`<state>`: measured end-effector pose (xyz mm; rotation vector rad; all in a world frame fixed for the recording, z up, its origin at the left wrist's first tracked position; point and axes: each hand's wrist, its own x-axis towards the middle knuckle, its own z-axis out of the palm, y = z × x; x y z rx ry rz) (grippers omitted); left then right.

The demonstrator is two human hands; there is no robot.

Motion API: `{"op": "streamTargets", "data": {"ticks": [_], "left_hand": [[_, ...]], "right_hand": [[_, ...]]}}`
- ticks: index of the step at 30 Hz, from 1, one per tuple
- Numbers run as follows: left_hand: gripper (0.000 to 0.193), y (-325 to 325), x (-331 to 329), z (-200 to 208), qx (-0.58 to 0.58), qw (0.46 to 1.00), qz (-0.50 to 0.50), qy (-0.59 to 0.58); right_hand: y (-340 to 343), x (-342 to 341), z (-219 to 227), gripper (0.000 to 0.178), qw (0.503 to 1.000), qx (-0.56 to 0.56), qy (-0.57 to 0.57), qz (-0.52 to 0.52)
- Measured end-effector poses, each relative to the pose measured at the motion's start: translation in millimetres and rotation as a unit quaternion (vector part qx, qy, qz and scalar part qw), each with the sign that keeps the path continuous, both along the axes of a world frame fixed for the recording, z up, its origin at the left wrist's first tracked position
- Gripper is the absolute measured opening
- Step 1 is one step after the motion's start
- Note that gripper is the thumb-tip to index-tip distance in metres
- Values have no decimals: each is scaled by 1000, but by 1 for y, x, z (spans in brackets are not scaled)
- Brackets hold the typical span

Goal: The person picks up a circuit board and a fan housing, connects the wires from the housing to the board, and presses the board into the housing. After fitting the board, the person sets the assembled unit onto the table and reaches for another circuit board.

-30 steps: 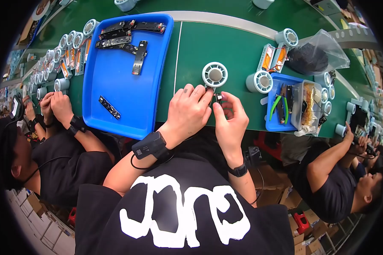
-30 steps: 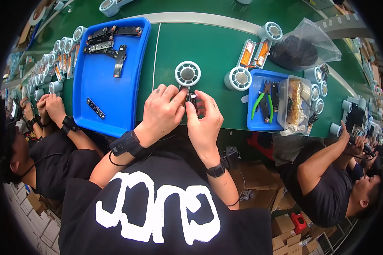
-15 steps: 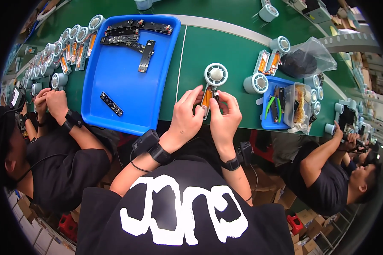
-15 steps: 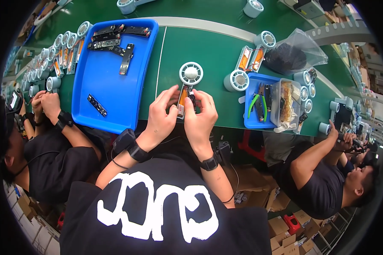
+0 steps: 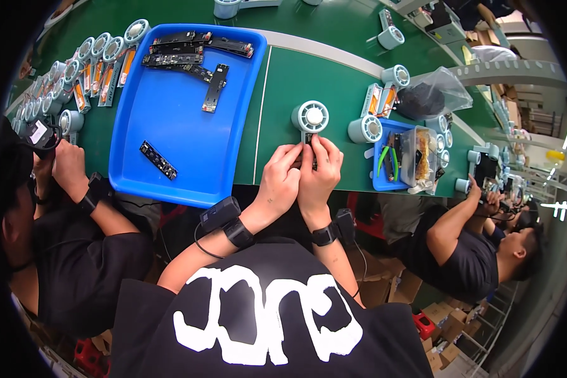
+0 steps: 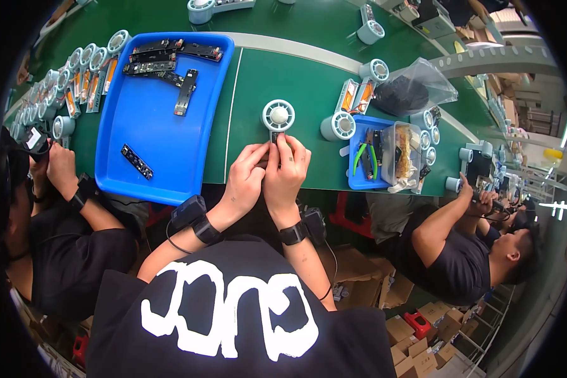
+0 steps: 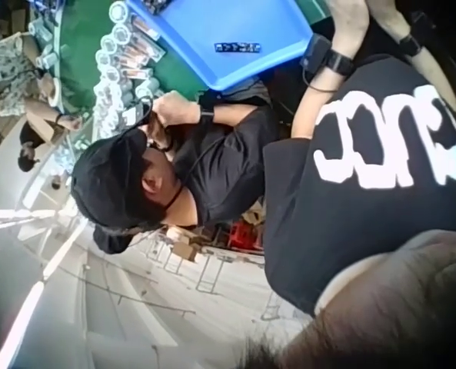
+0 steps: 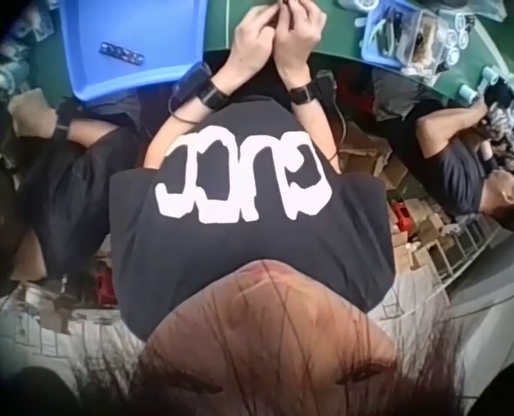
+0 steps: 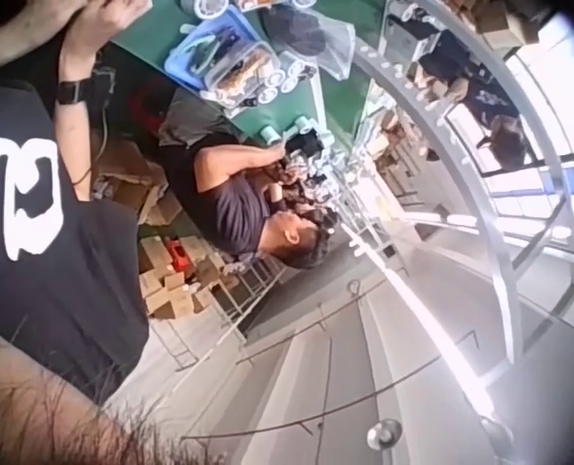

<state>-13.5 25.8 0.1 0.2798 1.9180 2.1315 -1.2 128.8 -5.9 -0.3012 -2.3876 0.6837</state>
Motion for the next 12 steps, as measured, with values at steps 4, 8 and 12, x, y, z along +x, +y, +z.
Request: {"op": "streamTargets", "data": {"ticks": [4,8,12], "left_hand": [[44,1,0,-5,-1,1000,9,-4],[45,1,-4,-3,26,999,16,-18],[52,-9,-10,-9,17,1000,-12,-14]], "right_hand": [[-3,-1,-3,26,997,-76,-19,-20],[5,2,-6,32,989,-41,-139,-16],[4,-1,15,45,933,-269,-239,-18]]}}
